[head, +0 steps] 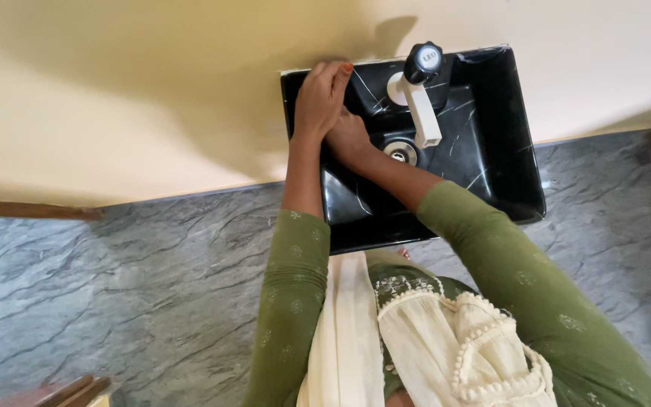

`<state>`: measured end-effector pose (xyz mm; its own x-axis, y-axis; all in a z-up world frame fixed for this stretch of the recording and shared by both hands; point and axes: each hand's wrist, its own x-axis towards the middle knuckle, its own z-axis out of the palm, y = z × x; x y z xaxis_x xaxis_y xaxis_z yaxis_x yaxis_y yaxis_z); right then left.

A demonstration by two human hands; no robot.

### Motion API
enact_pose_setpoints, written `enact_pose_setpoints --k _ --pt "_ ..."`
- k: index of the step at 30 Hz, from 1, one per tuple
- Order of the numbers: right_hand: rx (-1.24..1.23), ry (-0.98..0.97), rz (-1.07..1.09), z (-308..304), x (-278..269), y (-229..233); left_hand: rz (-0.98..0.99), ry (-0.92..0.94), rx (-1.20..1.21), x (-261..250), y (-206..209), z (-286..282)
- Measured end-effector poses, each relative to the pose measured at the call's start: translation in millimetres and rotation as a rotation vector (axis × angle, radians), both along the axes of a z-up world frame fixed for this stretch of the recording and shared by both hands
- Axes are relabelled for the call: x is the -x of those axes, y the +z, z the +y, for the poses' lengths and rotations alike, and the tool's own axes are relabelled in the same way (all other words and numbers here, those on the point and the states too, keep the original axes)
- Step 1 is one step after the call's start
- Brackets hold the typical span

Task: The person scrubs a black marble sink with a dark cloth, repeatedly wiping the basin, faucet, and drain area. The person turns the faucet on and off to rinse the cloth and continues scrubbing the sink surfaces.

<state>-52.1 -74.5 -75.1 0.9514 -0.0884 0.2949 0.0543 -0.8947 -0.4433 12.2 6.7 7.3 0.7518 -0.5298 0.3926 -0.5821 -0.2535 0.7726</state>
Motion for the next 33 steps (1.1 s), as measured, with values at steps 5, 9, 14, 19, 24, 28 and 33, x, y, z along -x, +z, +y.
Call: enact_pose_setpoints --k 5,9,14,19,24,28,33 --pt "-0.202 -0.098 -0.022 4.6 -4.4 -7.8 -0.087 0.02 -0.062 -0.6 1.0 -8.2" --pt "0.069 0.129 -0.017 3.6 48.1 17.5 -0.111 0.031 -0.081 6.4 0.9 -8.5" --pt "0.209 0.455 0.162 -18.3 134.8 47.6 -0.087 -0.027 -0.11 12.4 -1.1 -2.6" --pt "0.173 0.565 0.278 -88.9 200.2 66.9 -0.029 -0.03 -0.155 17.3 1.4 1.5" --pt "0.328 0.155 0.504 -153.5 232.8 85.9 0.0 -0.042 -0.279 22.8 0.4 -0.6" --pt "0.328 -0.04 0.361 -177.6 218.6 76.1 -0.066 -0.092 -0.397 24.7 0.9 -3.4" --pt "0.325 0.016 0.144 -160.2 164.2 28.1 -0.021 -0.075 -0.517 29.5 7.7 -10.0"
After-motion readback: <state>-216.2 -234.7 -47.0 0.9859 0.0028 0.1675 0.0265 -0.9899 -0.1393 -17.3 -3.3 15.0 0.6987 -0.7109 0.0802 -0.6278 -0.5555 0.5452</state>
